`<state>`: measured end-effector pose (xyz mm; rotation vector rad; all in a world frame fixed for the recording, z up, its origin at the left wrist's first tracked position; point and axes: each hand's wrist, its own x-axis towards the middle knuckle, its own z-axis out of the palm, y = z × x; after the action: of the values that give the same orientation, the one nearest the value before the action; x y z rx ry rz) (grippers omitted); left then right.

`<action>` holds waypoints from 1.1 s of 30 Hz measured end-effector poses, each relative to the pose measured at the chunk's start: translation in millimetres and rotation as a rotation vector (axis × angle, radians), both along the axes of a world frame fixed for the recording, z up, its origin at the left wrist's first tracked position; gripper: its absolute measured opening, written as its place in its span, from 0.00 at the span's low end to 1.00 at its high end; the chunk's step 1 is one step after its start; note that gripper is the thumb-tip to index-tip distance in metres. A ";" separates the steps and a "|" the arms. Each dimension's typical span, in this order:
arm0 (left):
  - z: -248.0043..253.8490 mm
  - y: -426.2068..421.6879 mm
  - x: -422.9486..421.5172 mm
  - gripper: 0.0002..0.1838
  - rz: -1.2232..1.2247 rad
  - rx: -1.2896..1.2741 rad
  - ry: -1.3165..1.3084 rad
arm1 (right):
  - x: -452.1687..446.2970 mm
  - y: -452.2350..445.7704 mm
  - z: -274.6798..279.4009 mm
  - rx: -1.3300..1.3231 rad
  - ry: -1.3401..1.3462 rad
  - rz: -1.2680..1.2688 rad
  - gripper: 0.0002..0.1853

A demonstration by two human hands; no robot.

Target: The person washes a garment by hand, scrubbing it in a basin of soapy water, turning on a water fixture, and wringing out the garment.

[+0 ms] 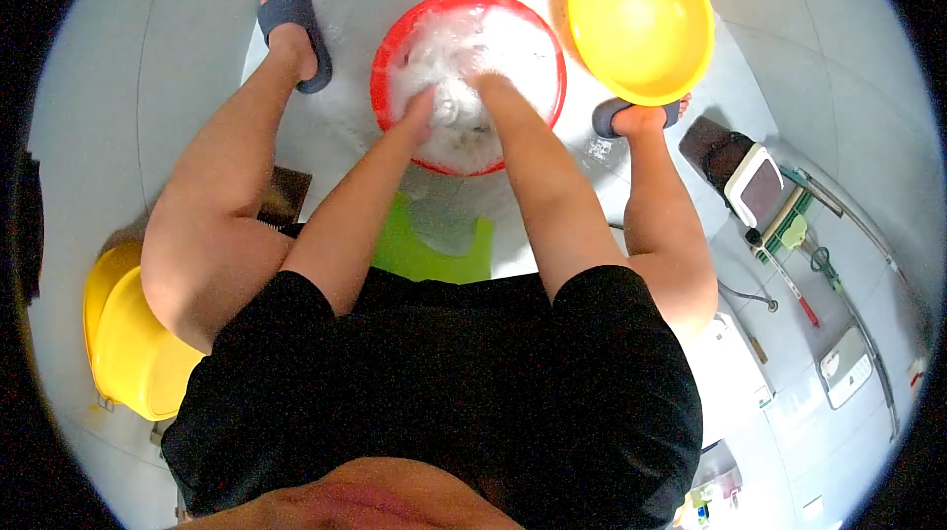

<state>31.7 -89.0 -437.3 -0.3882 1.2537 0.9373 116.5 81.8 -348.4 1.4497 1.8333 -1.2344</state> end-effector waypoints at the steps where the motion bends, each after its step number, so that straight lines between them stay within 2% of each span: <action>1: 13.0 6.7 -1.4 0.34 -0.048 -0.063 0.064 | 0.6 18.3 19.0 -0.055 0.010 0.191 0.45; 2: 21.9 13.1 -2.1 0.32 -0.094 -0.123 0.130 | 5.3 23.1 32.1 -0.046 0.007 0.193 0.45; 3: 18.5 11.9 -5.8 0.32 -0.089 -0.115 0.128 | 10.5 21.1 46.0 0.051 0.109 0.071 0.44; 5: 8.1 -1.2 -13.8 0.32 0.003 -0.196 -0.344 | 20.8 4.7 43.2 0.341 0.398 -0.157 0.42; 6: 11.3 -4.2 -10.5 0.32 0.005 -0.193 -0.349 | 25.7 -10.2 35.4 0.343 0.394 -0.153 0.42; 8: 21.3 -4.1 -7.9 0.32 0.022 -0.244 -0.270 | 25.9 -35.9 33.8 0.811 0.429 -0.150 0.39; 9: 30.7 -2.5 -6.5 0.32 0.023 -0.235 -0.269 | 23.1 -51.2 50.0 0.797 0.399 -0.209 0.35; 10: 48.0 0.2 -4.1 0.32 -0.083 -0.164 -0.053 | 21.2 -64.5 62.3 0.804 0.400 -0.207 0.35; 12: 73.9 6.3 -2.1 0.31 -0.287 -0.019 0.382 | 19.4 -82.5 73.9 0.592 0.305 -0.459 0.35; 13: 80.9 10.8 -5.3 0.31 -0.285 -0.011 0.383 | 19.0 -86.1 74.3 0.669 0.283 -0.467 0.31; 15: 89.6 17.9 -14.7 0.29 -0.661 -0.196 0.713 | 26.5 -74.8 75.5 0.695 0.213 -0.424 0.31; 16: 69.5 14.9 -17.3 0.29 -0.656 -0.193 0.713 | 31.6 -70.6 79.0 0.710 0.141 -0.378 0.30; 18: 15.6 5.3 -17.6 0.28 -0.873 0.012 0.936 | 33.3 -58.8 110.6 0.769 0.097 -0.357 0.28; 19: 38.7 10.4 -11.3 0.26 -0.559 -0.147 0.895 | 36.6 -51.0 126.4 0.764 0.164 -0.410 0.28; 20: 55.9 14.3 -10.5 0.26 -0.555 -0.141 0.892 | 38.2 -43.9 141.1 0.758 0.228 -0.463 0.28; 21: 47.9 14.7 -5.7 0.24 -0.455 -0.077 1.027 | 32.7 -37.0 168.1 0.731 0.224 -0.471 0.23; 22: 43.0 16.0 -2.6 0.22 -0.352 -0.012 1.158 | 26.5 -27.5 192.3 0.739 0.220 -0.468 0.23; 23: 48.4 16.9 -5.5 0.22 -0.351 -0.006 1.153 | 21.3 -19.7 212.9 0.577 0.287 -0.483 0.21; 24: 61.5 18.0 -14.8 0.27 -0.511 0.118 0.962 | 19.7 -17.6 222.2 0.411 0.354 -0.496 0.19; 25: 76.6 20.8 -22.9 0.35 -0.665 0.237 0.764 | 18.5 -15.5 214.9 0.397 0.452 -0.546 0.15; 26: 99.8 25.8 -24.0 0.35 -0.668 0.236 0.762 | 19.3 -12.3 202.0 0.396 0.450 -0.549 0.15; 28: 143.0 36.2 -20.3 0.20 -0.839 0.203 0.635 | 23.4 -11.6 170.4 0.364 0.735 -0.663 0.14; 29: 32.4 27.5 0.0 0.21 -0.866 0.367 0.551 | 25.7 -19.5 159.2 0.431 0.843 -0.678 0.15; 30: 51.4 25.0 -1.6 0.21 -0.870 0.362 0.552 | 27.7 -25.3 141.9 0.426 0.844 -0.683 0.15; 32: 126.5 21.7 -3.5 0.23 -0.515 0.289 0.533 | 28.6 -35.0 105.0 0.833 0.697 -0.266 0.18; 33: 119.0 23.2 -1.2 0.29 -0.491 0.286 0.557 | 25.5 -43.7 98.6 0.827 0.634 -0.176 0.23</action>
<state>30.5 -65.8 -318.4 0.4253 1.5882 0.7995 142.0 38.1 -249.8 1.7744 2.9434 -1.1452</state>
